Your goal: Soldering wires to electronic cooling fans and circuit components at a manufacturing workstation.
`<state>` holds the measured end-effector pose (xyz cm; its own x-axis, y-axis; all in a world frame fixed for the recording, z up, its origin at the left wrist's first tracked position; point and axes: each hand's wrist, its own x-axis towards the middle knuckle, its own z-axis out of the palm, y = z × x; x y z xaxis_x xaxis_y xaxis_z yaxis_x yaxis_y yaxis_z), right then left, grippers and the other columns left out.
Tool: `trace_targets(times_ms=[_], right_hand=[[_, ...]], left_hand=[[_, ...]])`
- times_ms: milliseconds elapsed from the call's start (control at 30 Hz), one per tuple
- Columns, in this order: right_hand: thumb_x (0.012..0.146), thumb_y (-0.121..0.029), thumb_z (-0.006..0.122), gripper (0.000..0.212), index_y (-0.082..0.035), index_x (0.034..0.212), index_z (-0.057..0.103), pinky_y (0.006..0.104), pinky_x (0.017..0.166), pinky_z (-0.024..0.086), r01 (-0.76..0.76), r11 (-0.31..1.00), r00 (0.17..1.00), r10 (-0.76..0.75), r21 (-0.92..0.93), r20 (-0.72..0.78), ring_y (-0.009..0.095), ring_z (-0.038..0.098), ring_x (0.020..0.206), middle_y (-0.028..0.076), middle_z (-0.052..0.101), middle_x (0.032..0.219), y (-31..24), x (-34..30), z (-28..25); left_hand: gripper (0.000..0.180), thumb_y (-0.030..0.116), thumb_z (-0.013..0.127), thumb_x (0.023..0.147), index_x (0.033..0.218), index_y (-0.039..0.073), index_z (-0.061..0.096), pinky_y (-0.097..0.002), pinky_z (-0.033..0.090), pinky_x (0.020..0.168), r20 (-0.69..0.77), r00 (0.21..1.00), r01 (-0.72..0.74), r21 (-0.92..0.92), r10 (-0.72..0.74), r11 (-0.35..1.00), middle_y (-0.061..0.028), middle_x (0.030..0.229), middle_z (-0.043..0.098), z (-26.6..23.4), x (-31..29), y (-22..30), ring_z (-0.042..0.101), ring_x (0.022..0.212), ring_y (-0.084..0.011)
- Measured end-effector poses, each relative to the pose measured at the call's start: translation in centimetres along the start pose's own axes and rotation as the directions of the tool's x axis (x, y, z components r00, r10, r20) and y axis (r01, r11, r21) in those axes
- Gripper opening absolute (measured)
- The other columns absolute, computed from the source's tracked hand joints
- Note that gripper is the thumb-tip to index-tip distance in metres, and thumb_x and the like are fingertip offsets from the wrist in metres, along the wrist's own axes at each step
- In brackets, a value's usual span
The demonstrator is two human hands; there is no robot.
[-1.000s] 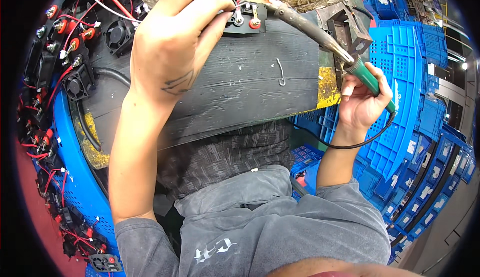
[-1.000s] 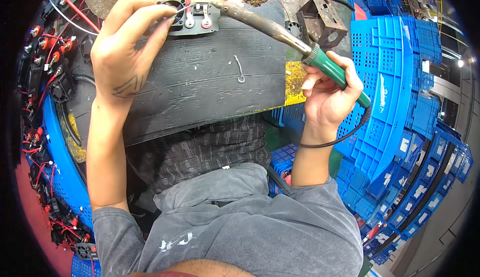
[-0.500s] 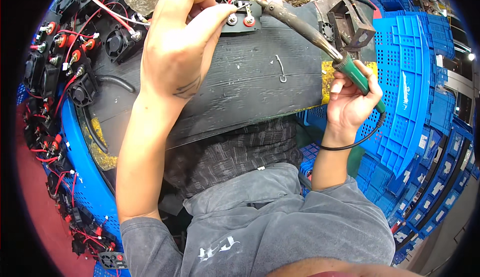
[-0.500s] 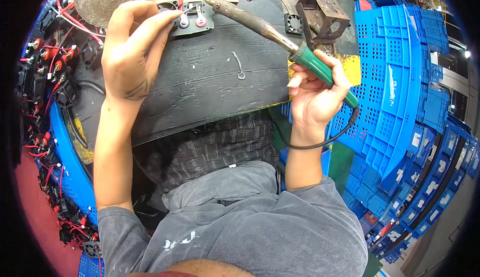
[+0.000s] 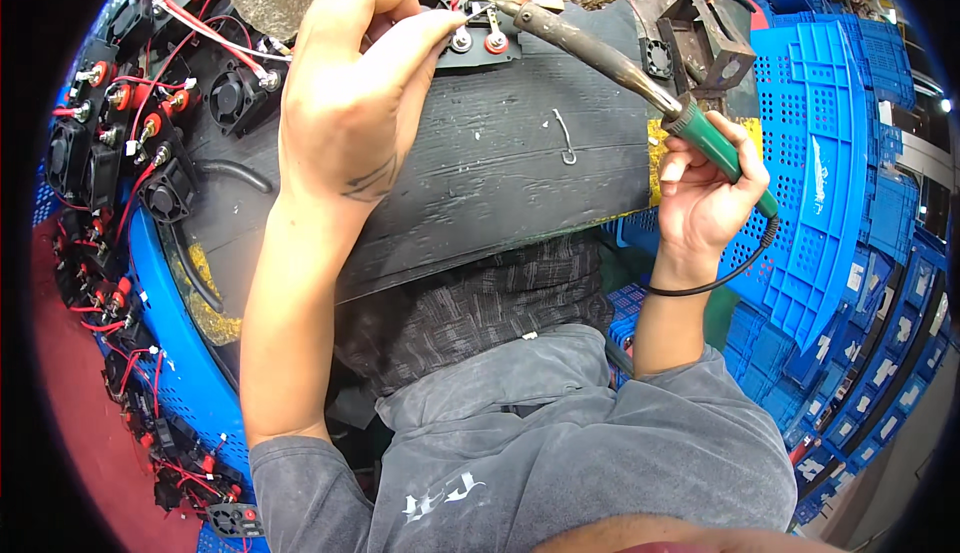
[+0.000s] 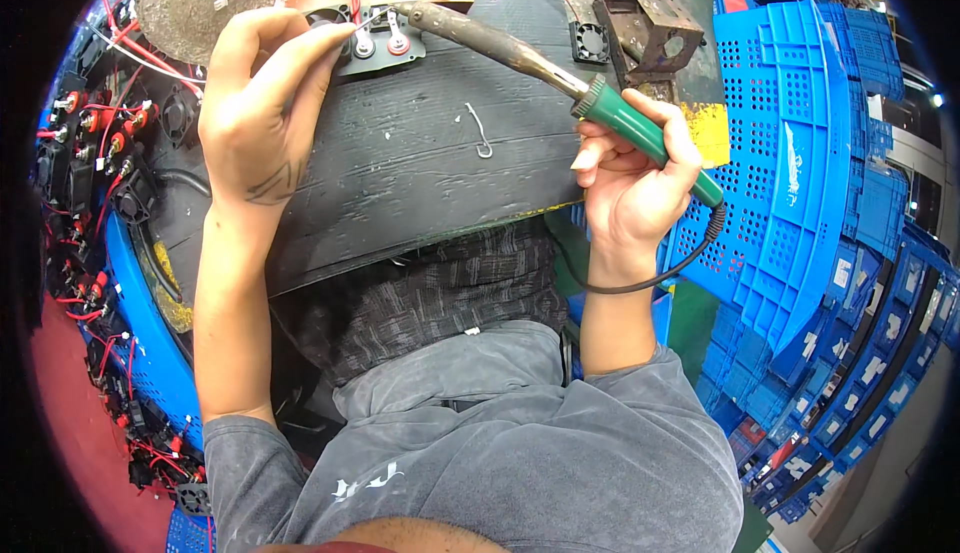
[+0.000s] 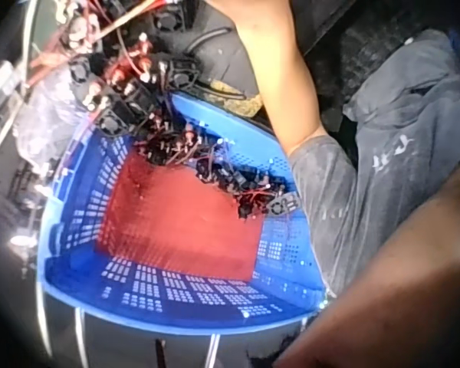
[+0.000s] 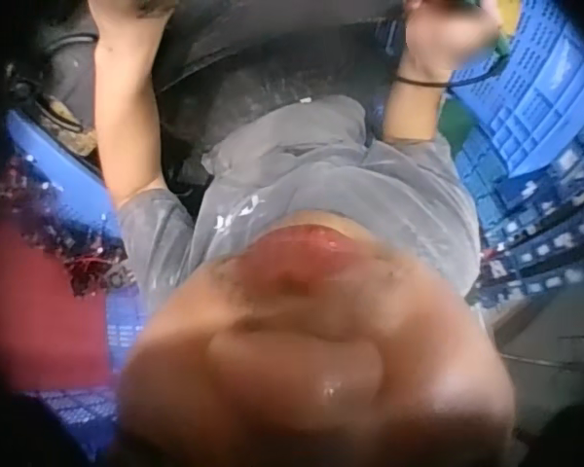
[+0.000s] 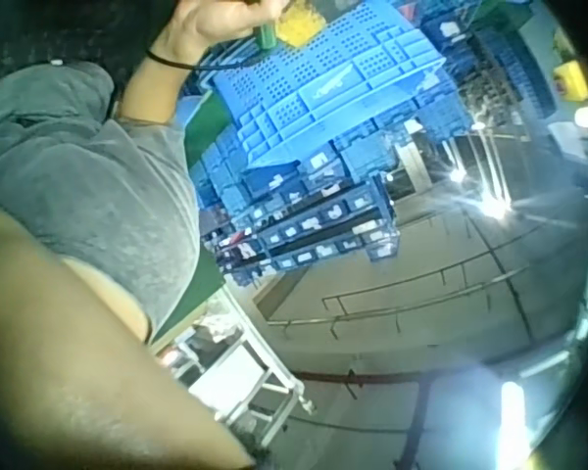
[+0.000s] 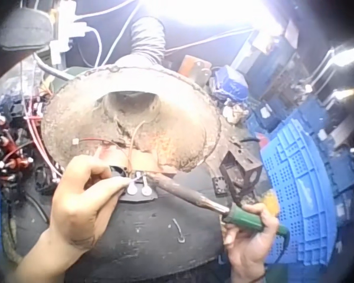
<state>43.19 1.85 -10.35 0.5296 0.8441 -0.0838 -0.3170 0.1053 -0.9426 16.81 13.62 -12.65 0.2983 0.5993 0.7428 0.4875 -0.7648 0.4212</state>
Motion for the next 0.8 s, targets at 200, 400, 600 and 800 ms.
trace_targets(times_ms=[200, 400, 600, 800], right_hand=[[0.096, -0.038, 0.040, 0.046, 0.000, 0.109, 0.062, 0.0283, 0.039, 0.044, 0.013, 0.999, 1.000, -0.012, -0.031, 0.012, 0.023, 0.060, 0.048, 0.023, 0.068, 0.079, -0.17, 0.15, -0.27], [0.096, -0.037, 0.039, 0.046, 0.001, 0.109, 0.061, 0.0291, 0.041, 0.045, 0.023, 0.998, 0.998, -0.019, -0.053, 0.067, 0.023, 0.060, 0.049, 0.024, 0.068, 0.079, -0.54, 0.50, -0.32], [0.096, -0.037, 0.040, 0.046, 0.002, 0.109, 0.061, 0.0288, 0.040, 0.045, 0.014, 1.000, 0.998, -0.013, -0.017, 0.063, 0.023, 0.060, 0.048, 0.024, 0.068, 0.080, -0.57, 0.38, -0.54], [0.096, -0.036, 0.040, 0.046, 0.003, 0.107, 0.062, 0.0281, 0.039, 0.044, 0.019, 0.999, 0.998, -0.017, -0.050, 0.052, 0.023, 0.059, 0.047, 0.024, 0.068, 0.079, -0.95, 0.24, -0.49]], left_hand=[[0.024, -0.003, 0.075, 0.070, 0.092, 0.004, 0.071, -0.0315, 0.049, 0.067, 0.010, 1.000, -0.010, -0.012, 0.010, 1.000, -0.0076, 0.088, 0.058, -0.04, 0.14, 0.30, 0.059, 0.078, -0.0229], [0.026, -0.004, 0.075, 0.069, 0.094, 0.005, 0.072, -0.0310, 0.048, 0.066, 0.014, 1.000, -0.009, -0.004, 0.009, 1.000, -0.0068, 0.088, 0.058, 0.41, -0.14, 0.08, 0.058, 0.077, -0.0215], [0.026, -0.004, 0.075, 0.070, 0.094, 0.004, 0.072, -0.0308, 0.048, 0.065, 0.031, 0.999, -0.005, -0.011, 0.005, 1.000, -0.0069, 0.087, 0.058, 0.13, 0.10, 0.33, 0.057, 0.077, -0.0214], [0.026, -0.004, 0.074, 0.069, 0.094, 0.005, 0.072, -0.0309, 0.048, 0.065, 0.046, 0.999, 0.007, -0.008, -0.007, 1.000, -0.0072, 0.086, 0.057, -0.08, -0.03, 0.41, 0.058, 0.078, -0.0220]])
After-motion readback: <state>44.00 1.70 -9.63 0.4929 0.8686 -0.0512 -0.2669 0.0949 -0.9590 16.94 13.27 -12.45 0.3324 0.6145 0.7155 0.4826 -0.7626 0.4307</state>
